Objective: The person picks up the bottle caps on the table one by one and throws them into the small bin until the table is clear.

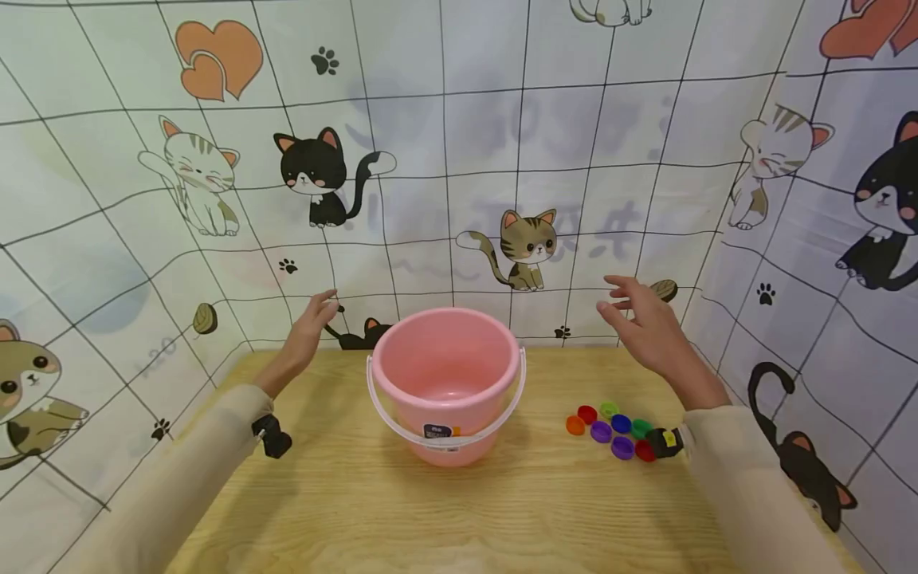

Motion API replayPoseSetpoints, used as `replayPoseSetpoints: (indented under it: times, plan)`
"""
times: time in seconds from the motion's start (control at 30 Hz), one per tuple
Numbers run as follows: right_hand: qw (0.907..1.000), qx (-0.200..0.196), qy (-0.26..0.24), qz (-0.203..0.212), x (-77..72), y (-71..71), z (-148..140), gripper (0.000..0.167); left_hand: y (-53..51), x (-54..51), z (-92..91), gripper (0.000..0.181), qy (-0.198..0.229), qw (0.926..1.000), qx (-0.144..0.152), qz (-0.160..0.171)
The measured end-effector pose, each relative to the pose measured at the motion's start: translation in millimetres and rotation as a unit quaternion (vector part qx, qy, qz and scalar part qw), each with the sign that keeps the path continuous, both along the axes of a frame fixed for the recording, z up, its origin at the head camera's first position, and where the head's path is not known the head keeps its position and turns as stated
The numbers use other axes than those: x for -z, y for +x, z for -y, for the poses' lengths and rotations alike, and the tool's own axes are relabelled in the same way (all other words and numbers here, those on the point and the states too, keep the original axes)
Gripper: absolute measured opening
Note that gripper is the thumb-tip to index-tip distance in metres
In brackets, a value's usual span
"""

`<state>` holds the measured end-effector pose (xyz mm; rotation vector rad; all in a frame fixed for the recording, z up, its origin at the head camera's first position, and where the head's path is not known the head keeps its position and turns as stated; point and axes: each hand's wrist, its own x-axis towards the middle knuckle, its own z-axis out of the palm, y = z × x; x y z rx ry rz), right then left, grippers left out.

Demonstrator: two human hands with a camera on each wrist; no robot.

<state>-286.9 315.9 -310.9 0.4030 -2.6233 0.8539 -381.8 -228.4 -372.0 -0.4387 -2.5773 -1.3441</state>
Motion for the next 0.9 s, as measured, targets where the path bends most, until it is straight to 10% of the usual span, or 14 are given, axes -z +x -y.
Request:
replayPoseSetpoints:
  times: [0.27,0.9]
  plan:
    - [0.9997,-0.008,-0.023,-0.002,11.2,17.2,11.7,0.061,17.3,5.3,-37.8,0.065,0.131,0.9834,0.102,0.075]
    - [0.997,-0.013,-0.073,0.022,53.8,33.4,4.8,0.058,25.1,9.6,-85.0,0.062,0.186,0.9495,0.231,0.104]
